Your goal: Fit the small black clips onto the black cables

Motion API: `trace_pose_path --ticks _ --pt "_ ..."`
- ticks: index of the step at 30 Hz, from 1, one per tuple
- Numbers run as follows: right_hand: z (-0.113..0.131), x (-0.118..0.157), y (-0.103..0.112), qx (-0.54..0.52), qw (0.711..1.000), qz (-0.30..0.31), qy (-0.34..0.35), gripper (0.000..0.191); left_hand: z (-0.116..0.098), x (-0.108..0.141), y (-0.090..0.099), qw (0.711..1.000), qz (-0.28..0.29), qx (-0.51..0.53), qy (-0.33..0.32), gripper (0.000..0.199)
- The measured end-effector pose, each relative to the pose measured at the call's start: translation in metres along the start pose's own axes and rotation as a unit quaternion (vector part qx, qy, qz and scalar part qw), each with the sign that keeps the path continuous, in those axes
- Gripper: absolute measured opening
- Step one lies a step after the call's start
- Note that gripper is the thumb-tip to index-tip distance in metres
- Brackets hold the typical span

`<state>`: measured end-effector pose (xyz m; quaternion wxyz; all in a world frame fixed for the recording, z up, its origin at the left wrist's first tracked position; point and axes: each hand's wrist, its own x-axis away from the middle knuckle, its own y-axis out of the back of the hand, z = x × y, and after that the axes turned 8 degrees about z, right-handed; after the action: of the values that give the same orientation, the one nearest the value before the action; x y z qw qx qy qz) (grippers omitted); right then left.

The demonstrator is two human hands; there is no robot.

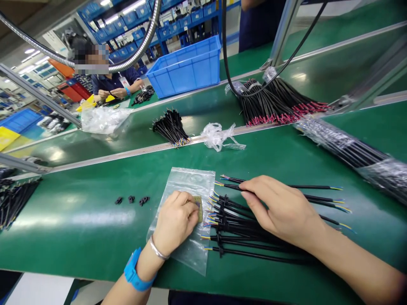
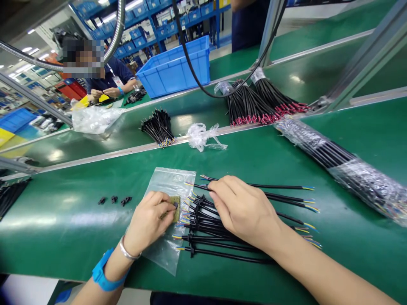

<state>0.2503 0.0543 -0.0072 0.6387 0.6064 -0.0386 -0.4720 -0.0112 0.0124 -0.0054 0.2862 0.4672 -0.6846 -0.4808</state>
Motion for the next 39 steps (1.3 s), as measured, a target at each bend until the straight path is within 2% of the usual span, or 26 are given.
trace_pose_path --ticks 2,3,5,7,8,10,13,15,21,26,30,33,37,39 --pt "0.006 0.001 0.0 -0.015 1.0 0.005 0.009 0.012 -0.003 0.0 -0.001 0.989 -0.028 0.134 0.054 0.01" --pt "0.009 0.002 0.0 -0.026 0.999 0.011 0.015 0.012 -0.004 0.0 -0.001 0.969 -0.037 0.228 0.089 0.009" --pt "0.017 0.004 -0.002 -0.055 0.998 0.033 0.028 0.012 -0.009 0.0 -0.003 0.894 -0.037 0.421 0.148 0.011" --pt "0.025 0.006 -0.005 -0.083 0.994 0.054 0.036 0.014 -0.014 0.0 -0.005 0.811 -0.027 0.559 0.169 0.015" --pt "0.027 0.007 -0.007 -0.095 0.993 0.062 0.037 0.016 -0.017 -0.001 -0.006 0.781 -0.025 0.601 0.168 0.016" --pt "0.031 0.007 -0.01 -0.112 0.99 0.073 0.036 0.018 -0.021 -0.002 -0.007 0.74 -0.028 0.652 0.163 0.018" --pt "0.031 0.007 -0.012 -0.113 0.99 0.073 0.035 0.019 -0.024 -0.003 -0.006 0.701 -0.035 0.693 0.168 0.021" --pt "0.029 0.007 -0.012 -0.105 0.992 0.069 0.033 0.019 -0.024 -0.003 -0.004 0.687 -0.039 0.706 0.168 0.023" --pt "0.032 0.008 -0.01 -0.079 0.995 0.048 0.032 0.016 -0.023 0.003 -0.007 0.697 -0.03 0.705 0.127 0.027" --pt "0.042 0.009 -0.008 -0.065 0.995 0.032 0.071 0.013 -0.028 0.003 -0.012 0.681 -0.003 0.719 0.138 0.045" --pt "0.043 0.011 -0.007 -0.021 0.993 0.002 0.119 0.017 -0.03 0.002 -0.018 0.684 -0.021 0.717 0.132 0.035" --pt "0.044 0.01 -0.009 -0.021 0.991 0.002 0.133 0.024 -0.029 0.004 -0.023 0.717 -0.033 0.69 0.096 0.028" --pt "0.051 0.011 -0.009 -0.048 0.993 0.026 0.107 0.027 -0.031 0.007 -0.022 0.815 -0.078 0.574 0.012 0.03" --pt "0.054 0.013 -0.009 -0.062 0.992 0.045 0.098 0.028 -0.034 0.006 -0.018 0.851 -0.1 0.514 -0.03 0.028"
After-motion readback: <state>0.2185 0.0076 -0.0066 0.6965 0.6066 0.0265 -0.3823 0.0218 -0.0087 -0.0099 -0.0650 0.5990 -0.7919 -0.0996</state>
